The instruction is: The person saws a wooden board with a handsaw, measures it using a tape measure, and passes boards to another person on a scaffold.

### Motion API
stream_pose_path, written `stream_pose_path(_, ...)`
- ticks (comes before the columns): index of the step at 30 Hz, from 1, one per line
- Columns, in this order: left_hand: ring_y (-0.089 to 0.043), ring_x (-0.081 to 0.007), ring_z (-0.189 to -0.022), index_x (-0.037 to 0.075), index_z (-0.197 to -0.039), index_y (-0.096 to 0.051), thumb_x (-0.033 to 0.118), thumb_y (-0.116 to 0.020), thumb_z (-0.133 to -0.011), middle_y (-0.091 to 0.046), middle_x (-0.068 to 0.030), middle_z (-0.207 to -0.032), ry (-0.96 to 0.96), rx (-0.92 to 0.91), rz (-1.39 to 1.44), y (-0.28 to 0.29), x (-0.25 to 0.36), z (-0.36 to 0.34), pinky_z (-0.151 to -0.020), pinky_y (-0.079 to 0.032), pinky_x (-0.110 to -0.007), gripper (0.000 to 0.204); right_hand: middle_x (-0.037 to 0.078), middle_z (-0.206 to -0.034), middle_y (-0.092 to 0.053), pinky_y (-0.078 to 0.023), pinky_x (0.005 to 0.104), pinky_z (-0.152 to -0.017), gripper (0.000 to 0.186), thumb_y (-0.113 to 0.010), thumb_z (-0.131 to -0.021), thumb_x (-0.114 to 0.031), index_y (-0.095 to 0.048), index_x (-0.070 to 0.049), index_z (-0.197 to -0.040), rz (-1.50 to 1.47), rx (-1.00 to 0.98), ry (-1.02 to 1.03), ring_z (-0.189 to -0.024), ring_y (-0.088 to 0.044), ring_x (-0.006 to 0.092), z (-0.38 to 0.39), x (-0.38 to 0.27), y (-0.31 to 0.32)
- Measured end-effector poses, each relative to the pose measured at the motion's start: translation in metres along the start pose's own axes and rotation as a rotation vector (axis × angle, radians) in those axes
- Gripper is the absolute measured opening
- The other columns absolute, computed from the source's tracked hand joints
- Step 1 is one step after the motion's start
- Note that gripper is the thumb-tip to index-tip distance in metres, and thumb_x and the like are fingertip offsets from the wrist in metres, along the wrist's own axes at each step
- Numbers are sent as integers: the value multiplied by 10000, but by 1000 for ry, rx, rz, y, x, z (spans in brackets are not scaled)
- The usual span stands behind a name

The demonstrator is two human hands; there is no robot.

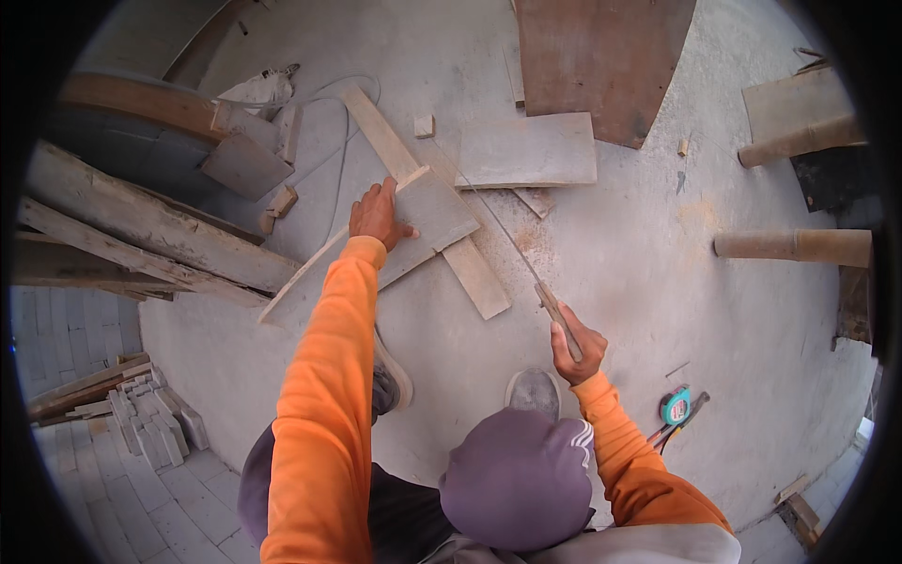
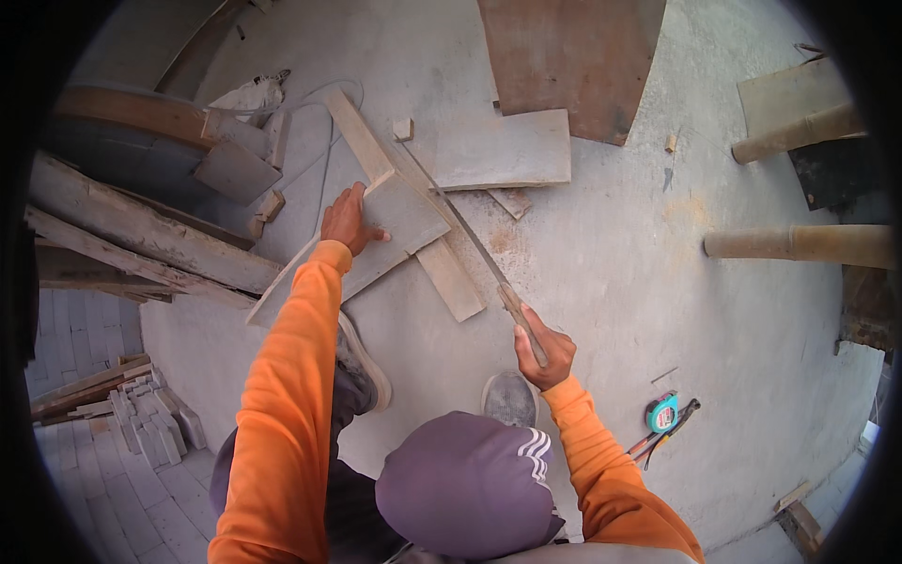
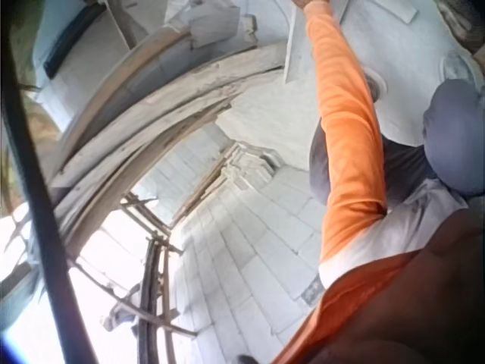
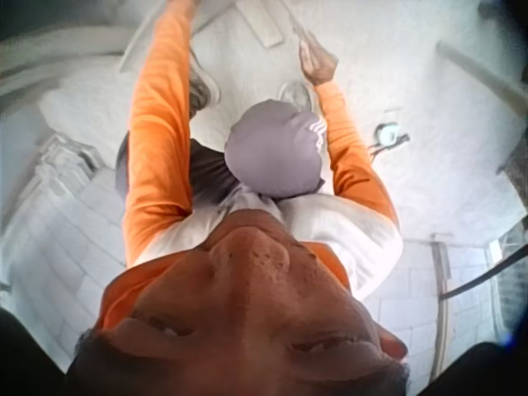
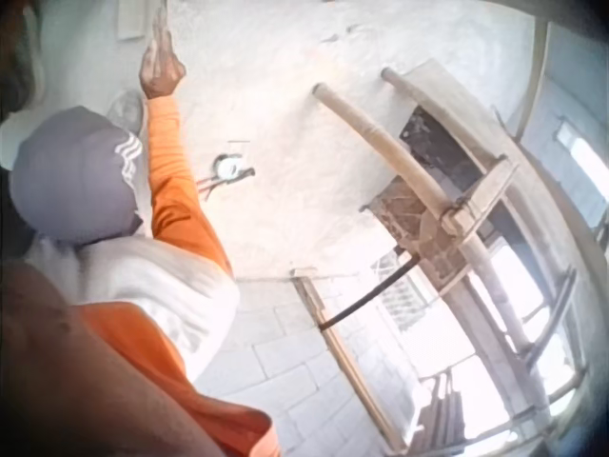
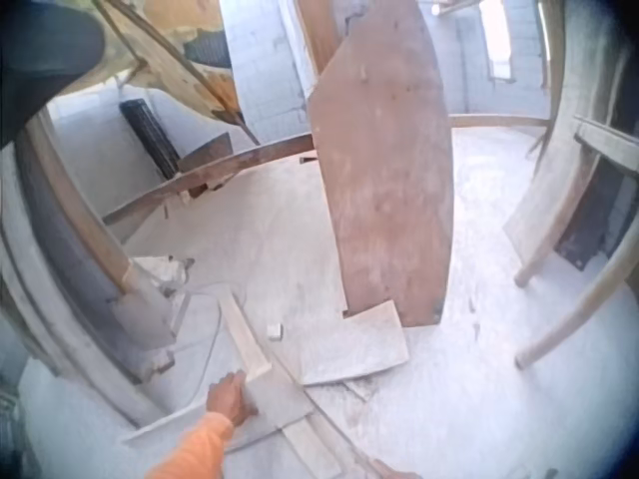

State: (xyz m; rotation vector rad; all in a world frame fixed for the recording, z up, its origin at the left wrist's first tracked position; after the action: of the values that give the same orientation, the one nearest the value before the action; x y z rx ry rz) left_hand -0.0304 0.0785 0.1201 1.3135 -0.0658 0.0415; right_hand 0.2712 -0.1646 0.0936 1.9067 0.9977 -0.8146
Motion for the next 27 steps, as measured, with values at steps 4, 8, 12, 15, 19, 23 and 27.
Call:
stream_pose_path(4,-565,-350,-1218,87,-1200,-539,207,-970,-588,-635,-134,-1226,-131,-233,158,-14,9,1,-1004,-456,-455,758,213,-915,-741,-560,346,-588,407,-680,-841,23,-629,122,-1233,300,74,37,-609,-699,288,68,-15,82)
stream_pose_path(8,-570,-395,-1211,37,-1294,-498,251,-995,-545,-628,-190,-1221,-295,-535,211,-48,21,9,-997,-465,-444,924,265,-1029,-709,-559,368,-663,504,-635,-894,-3,-517,117,-1369,456,10,-122,-747,-713,328,127,-11,107)
stream_pose_path(12,-516,-421,-1196,28,-1243,-628,526,-926,-613,-603,-186,-1224,-390,-528,106,-74,41,11,-1022,-427,-483,856,266,-1189,-668,-568,412,-746,567,-674,-887,-71,-485,103,-1393,555,25,-352,-849,-690,393,141,7,115)
stream_pose_path(15,-482,-405,-1115,-4,-1010,-762,726,-721,-777,-590,-201,-1149,-427,-430,67,-76,65,3,-1046,-381,-515,767,278,-1315,-615,-540,438,-928,614,-676,-900,-122,-441,90,-1426,701,-45,-276,-1086,-661,429,137,14,110)
stream_pose_path(19,-538,-389,-1163,-27,-1184,-683,533,-692,-908,-619,-198,-1173,-187,-158,433,-73,80,-39,-1066,-414,-477,624,218,-1146,-625,-510,442,-870,671,-707,-884,-165,-430,50,-1456,772,-183,-283,-995,-629,385,134,17,94)
stream_pose_path(23,-580,-405,-1198,-12,-1223,-637,347,-706,-944,-613,-233,-1258,127,-68,499,-119,61,-89,-1026,-476,-478,460,167,-992,-586,-465,424,-811,728,-703,-894,-197,-389,-11,-1523,681,-317,-340,-907,-575,342,151,45,63)
stream_pose_path(27,-596,-418,-1227,-24,-1227,-605,335,-758,-900,-610,-255,-1297,303,-270,571,-133,88,-116,-1023,-514,-455,509,160,-1081,-615,-452,415,-828,710,-676,-909,-203,-393,-26,-1537,680,-351,-441,-965,-585,341,138,47,75)
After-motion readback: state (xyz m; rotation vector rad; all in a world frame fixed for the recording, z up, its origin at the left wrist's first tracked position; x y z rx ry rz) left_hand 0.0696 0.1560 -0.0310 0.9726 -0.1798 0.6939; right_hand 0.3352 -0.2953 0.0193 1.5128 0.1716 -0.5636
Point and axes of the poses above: each hand's wrist, its own z-axis away from the middle knuckle, its own y-axis out of the back of the hand, x = y × z, the point moved 7 cm from there along -z, towards the middle knuckle
